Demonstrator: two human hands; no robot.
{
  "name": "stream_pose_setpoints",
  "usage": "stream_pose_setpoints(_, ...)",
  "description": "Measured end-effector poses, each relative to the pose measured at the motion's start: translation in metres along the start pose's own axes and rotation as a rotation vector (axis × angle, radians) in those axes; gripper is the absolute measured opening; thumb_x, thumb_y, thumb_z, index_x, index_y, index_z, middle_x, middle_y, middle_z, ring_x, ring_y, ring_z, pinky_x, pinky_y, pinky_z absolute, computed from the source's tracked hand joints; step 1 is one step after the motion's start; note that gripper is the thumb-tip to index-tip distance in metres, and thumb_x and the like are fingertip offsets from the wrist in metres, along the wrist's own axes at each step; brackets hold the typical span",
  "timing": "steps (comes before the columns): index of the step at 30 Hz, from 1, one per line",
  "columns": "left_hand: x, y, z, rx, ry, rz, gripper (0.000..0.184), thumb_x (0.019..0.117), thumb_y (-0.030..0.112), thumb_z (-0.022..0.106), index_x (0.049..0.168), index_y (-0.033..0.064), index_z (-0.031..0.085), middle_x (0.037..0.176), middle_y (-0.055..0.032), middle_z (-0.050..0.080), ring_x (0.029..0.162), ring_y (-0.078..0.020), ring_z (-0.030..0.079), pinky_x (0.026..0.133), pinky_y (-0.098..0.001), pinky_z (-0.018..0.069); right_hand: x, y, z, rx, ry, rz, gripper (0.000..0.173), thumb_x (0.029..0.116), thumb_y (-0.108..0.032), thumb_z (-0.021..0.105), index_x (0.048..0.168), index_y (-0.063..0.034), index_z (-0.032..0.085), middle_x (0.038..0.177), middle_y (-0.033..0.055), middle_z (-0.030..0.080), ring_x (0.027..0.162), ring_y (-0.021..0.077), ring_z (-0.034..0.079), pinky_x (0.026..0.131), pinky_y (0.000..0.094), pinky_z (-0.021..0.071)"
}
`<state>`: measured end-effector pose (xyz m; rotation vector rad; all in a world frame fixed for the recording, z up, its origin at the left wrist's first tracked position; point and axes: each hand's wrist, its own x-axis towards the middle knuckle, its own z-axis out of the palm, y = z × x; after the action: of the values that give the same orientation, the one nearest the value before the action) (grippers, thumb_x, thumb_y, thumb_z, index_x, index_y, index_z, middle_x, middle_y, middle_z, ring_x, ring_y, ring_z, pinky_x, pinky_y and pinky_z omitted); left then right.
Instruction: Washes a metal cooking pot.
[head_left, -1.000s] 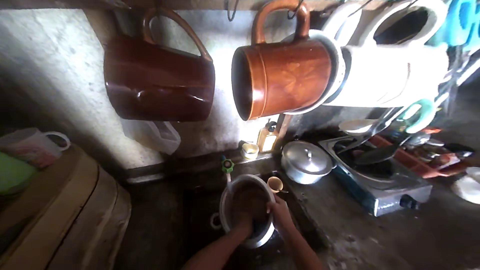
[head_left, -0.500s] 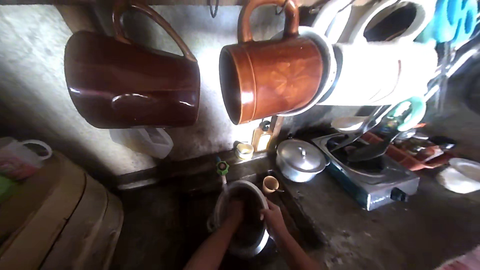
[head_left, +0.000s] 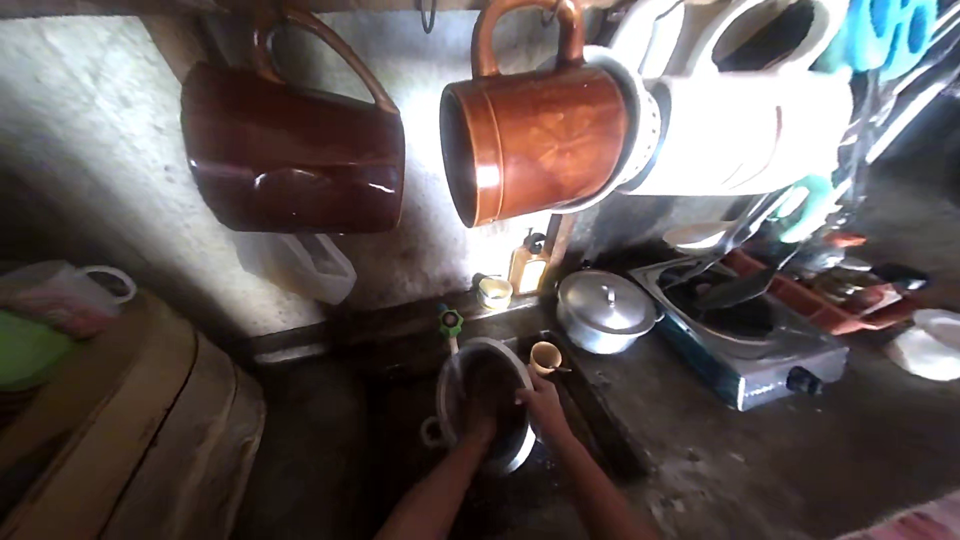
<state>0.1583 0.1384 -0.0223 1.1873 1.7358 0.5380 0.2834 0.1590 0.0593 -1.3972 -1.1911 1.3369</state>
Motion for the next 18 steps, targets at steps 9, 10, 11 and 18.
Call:
stream_pose_setpoints(9,-0.048,0.113,-0.057,-0.229,-0.046,0.209,0.046,0.1108,0.015,0.043,0.154,-0.0011,0.039,0.152,-0.0242,0.048,0.139,-0.0330,0.050,0.115,-0.0473,0.0405,0.009,0.031,-0.033,0.572,0.232,0.593,0.021,0.0970,-0.007,0.056,0.117,-0.0005,0.055,0.096,0.0160,0.060,0.079,0.0241,0.060,0.065,0.0438,0.0527)
stream_pose_setpoints(10,-0.046,0.111,-0.069,-0.093,0.058,0.213,0.049,0.1107,0.015,0.043,0.157,-0.0006,0.036,0.157,-0.0242,0.043,0.144,-0.0349,0.046,0.119,-0.0473,0.0374,0.007,0.028,-0.033,0.555,0.268,0.629,0.022,0.0965,-0.005,0.056,0.118,0.0003,0.053,0.098,0.0172,0.058,0.080,0.0254,0.057,0.065,0.0453,0.0511)
stream_pose_setpoints(11,-0.042,0.105,-0.079,0.039,0.160,0.195,0.049,0.1096,0.015,0.043,0.156,-0.0003,0.038,0.160,-0.0242,0.038,0.145,-0.0371,0.043,0.120,-0.0481,0.0359,0.006,0.024,-0.034,0.521,0.306,0.636,0.022,0.0955,-0.003,0.057,0.117,0.0012,0.053,0.097,0.0170,0.056,0.080,0.0250,0.055,0.065,0.0448,0.0497)
stream_pose_setpoints(18,-0.041,-0.002,-0.071,-0.005,0.369,-0.062,0.037,0.1057,0.017,0.054,0.136,-0.0028,0.061,0.137,-0.0271,0.060,0.130,-0.0395,0.058,0.112,-0.0528,0.0440,-0.020,-0.036,-0.022,0.022,0.223,0.225,0.029,0.0907,0.008,0.063,0.120,0.0061,0.063,0.107,0.0222,0.065,0.091,0.0293,0.063,0.081,0.0480,0.0531)
